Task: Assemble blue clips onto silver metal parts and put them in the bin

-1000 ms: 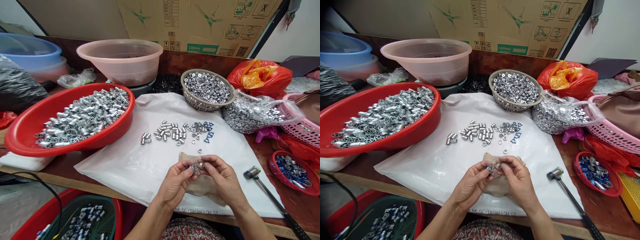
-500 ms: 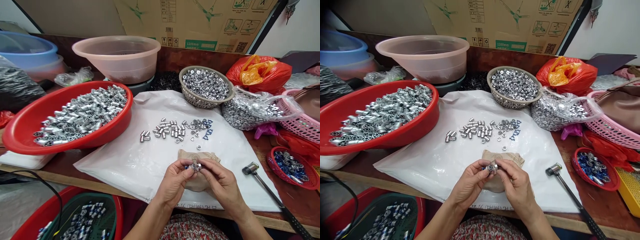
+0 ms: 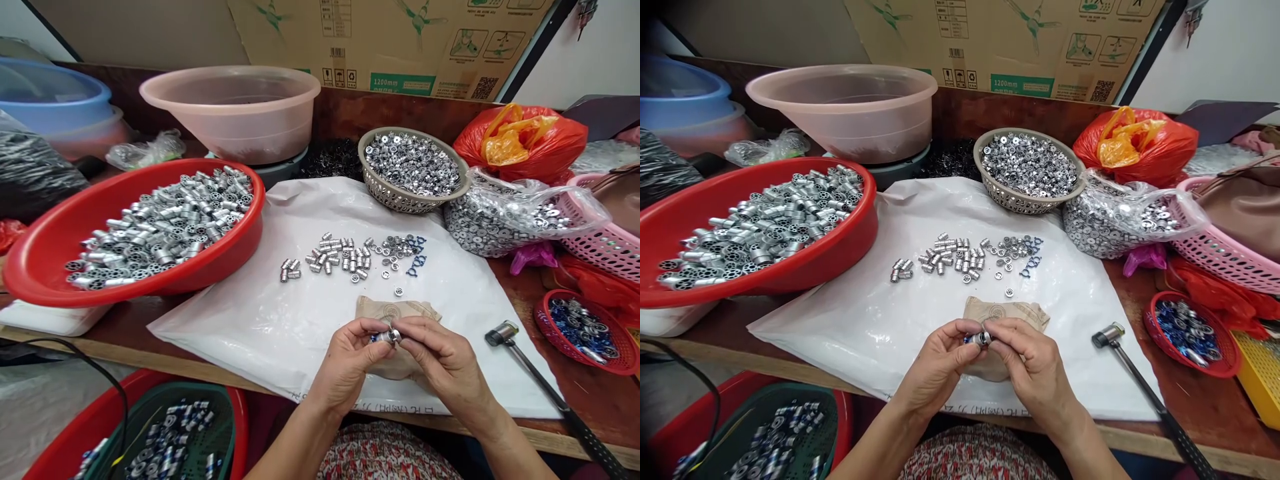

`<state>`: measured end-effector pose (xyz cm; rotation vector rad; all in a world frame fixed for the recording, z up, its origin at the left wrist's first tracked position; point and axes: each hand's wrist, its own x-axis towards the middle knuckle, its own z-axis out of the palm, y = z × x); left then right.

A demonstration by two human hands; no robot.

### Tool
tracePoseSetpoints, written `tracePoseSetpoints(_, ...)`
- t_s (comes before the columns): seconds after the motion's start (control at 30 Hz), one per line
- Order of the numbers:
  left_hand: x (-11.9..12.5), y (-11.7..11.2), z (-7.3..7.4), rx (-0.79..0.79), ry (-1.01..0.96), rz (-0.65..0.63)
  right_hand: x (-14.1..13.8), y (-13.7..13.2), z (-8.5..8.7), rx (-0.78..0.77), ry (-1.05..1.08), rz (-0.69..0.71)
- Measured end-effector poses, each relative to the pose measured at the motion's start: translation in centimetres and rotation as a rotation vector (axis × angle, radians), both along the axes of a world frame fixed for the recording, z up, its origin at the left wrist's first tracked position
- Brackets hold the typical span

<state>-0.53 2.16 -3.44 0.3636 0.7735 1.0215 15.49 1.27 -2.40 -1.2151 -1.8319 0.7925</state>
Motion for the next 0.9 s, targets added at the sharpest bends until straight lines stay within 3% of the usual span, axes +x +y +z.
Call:
tracePoseSetpoints(0.53,-0.2,-0.1,-0.2,0.12,0.149,-0.011,0.1,-0.5,-0.4,-0.048,0.029,-0.028)
tracePoseSetpoints(0.9,0.3,-0.3,-0.3,0.117,0.253,-0.039,-0.5,-2.0,-1.2,0.177,-0.048,-0.117)
